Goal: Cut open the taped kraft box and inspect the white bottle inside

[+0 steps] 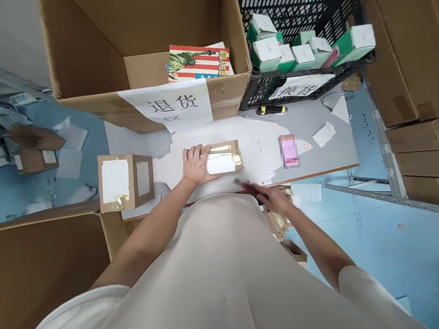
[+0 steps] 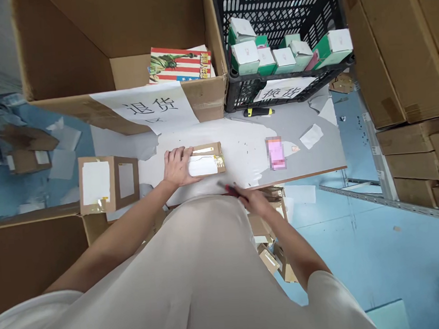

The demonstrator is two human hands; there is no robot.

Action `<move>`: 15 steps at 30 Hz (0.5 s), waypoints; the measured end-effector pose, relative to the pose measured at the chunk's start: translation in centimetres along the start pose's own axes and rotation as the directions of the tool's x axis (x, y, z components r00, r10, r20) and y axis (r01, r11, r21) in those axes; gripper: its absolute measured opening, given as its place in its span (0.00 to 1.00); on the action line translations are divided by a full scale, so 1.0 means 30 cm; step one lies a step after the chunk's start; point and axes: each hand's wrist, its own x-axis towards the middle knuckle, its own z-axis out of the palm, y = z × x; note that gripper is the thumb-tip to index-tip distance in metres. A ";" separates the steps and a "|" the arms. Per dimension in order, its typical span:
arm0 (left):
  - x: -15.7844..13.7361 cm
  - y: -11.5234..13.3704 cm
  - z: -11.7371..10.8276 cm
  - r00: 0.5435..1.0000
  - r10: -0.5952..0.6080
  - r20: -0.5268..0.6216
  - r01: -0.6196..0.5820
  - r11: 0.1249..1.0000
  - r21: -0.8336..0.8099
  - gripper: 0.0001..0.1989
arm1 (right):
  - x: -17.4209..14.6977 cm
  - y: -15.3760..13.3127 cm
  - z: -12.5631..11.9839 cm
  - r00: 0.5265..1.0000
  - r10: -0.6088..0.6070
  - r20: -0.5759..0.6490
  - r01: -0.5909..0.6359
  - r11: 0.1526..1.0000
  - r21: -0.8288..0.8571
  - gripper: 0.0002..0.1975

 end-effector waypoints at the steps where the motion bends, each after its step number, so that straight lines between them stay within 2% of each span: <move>1: 0.002 -0.001 0.001 1.000 -0.001 0.002 0.001 1.000 0.002 0.58 | -0.019 0.012 0.014 1.000 0.015 -0.013 -0.015 1.000 -0.003 0.25; 3: 0.004 0.000 -0.001 1.000 0.000 0.014 0.000 1.000 0.005 0.58 | -0.055 0.037 0.027 0.991 0.097 -0.089 -0.097 0.995 0.005 0.25; 5: 0.003 0.005 -0.007 1.000 -0.001 0.027 0.001 1.000 0.012 0.59 | -0.079 0.054 0.024 0.960 0.215 -0.178 -0.203 0.976 0.083 0.27; 8: 0.002 0.016 -0.021 0.999 -0.020 0.038 0.018 0.999 0.029 0.59 | -0.069 0.041 0.029 0.892 0.387 -0.234 -0.280 0.879 0.385 0.32; 10: 0.005 0.013 -0.032 0.999 -0.031 0.040 0.030 0.999 0.021 0.56 | -0.026 -0.001 0.058 0.865 0.445 -0.230 -0.228 0.758 0.611 0.32; 12: 0.014 -0.008 -0.042 0.998 -0.041 0.047 0.042 0.999 -0.026 0.47 | 0.037 -0.062 0.107 0.872 0.435 -0.224 -0.135 0.655 0.743 0.27; 13: 0.018 -0.026 -0.048 0.997 -0.049 0.051 0.053 0.996 -0.068 0.41 | 0.071 -0.095 0.133 0.881 0.420 -0.219 -0.110 0.631 0.768 0.25; 15: 0.023 -0.072 -0.057 0.995 -0.081 0.063 0.090 0.982 -0.166 0.30 | 0.138 -0.155 0.177 0.905 0.375 -0.203 -0.090 0.633 0.769 0.21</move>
